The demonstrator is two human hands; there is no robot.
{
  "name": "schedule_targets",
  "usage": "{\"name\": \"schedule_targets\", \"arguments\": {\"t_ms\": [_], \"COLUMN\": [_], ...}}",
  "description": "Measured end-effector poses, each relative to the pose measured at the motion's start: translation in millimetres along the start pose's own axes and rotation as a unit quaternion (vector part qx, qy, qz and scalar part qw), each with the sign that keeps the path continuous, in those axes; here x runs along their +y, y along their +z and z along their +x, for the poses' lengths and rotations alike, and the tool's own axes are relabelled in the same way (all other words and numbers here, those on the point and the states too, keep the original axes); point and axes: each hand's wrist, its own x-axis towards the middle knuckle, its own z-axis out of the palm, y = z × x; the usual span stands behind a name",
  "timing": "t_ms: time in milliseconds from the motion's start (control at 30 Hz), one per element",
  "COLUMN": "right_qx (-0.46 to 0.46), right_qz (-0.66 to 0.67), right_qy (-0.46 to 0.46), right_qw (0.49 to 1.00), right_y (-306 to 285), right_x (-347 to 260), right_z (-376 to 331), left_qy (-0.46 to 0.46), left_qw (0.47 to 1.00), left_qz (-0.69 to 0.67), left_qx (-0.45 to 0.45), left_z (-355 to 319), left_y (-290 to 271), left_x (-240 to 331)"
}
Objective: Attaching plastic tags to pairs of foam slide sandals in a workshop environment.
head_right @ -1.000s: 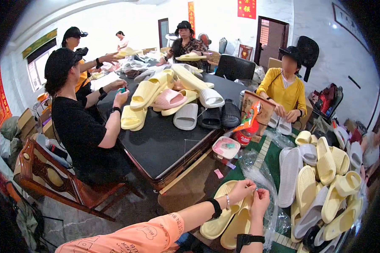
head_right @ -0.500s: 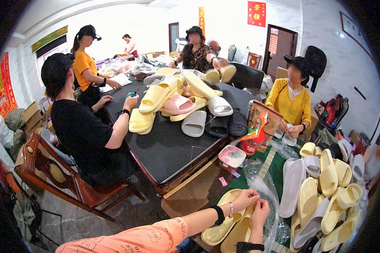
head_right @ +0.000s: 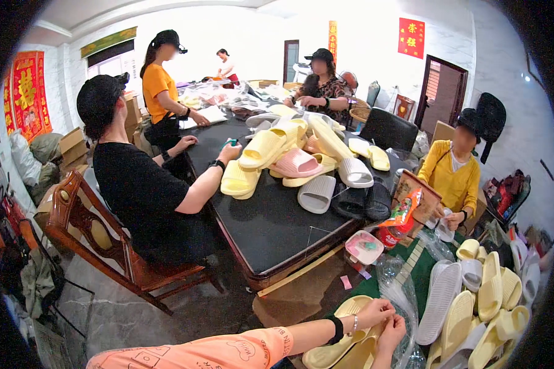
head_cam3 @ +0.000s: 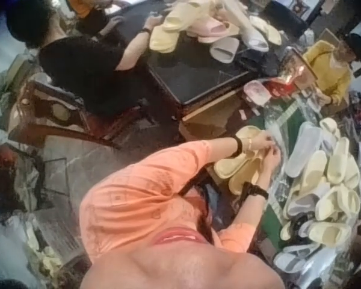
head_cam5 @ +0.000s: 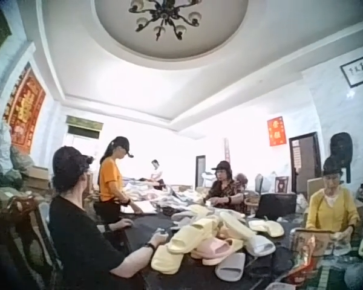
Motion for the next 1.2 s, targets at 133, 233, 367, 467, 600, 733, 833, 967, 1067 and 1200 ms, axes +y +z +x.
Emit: {"name": "schedule_targets", "arguments": {"t_ms": [133, 233, 367, 467, 600, 733, 833, 967, 1067, 1200], "right_qx": [0.009, 0.008, 0.001, 0.018, 0.023, 0.033, 0.019, 0.063, -0.067, -0.157], "right_qz": [0.035, 0.058, 0.081, 0.096, 0.072, -0.049, -0.202, -0.237, -0.357, -0.397], "right_qy": [0.009, 0.022, 0.034, 0.038, 0.014, -0.027, -0.096, -0.179, -0.039, -0.102], "right_qw": [0.999, 0.998, 0.996, 0.994, 0.997, 0.998, 0.974, 0.953, 0.931, 0.899], "right_y": [-3, 2, 2, 2, -4, -11, -17, 10, 2, 2], "right_x": [9, 2, 2, 5, 17, 9, -5, -54, -83, -59], "right_z": [6, 5, 7, 6, 7, -3, 1, -26, -73, -108], "left_qy": [-0.001, 0.029, 0.031, 0.005, 0.019, -0.022, -0.020, 0.046, 0.050, -0.060], "left_qw": [1.000, 0.999, 0.999, 1.000, 0.998, 0.999, 0.998, 0.990, 0.995, 0.995], "left_qz": [0.011, 0.037, 0.013, -0.017, 0.042, -0.035, 0.054, 0.096, 0.028, -0.005], "left_qx": [-0.007, 0.020, 0.028, 0.015, 0.036, -0.005, 0.009, 0.093, 0.076, 0.077], "left_z": [1, 4, 6, 4, -1, -6, -5, 37, 38, 16], "left_y": [0, -1, -1, -1, 2, 4, 6, -31, -65, -92], "left_x": [6, 3, 3, 4, 3, -3, 4, -5, 17, 43]}}
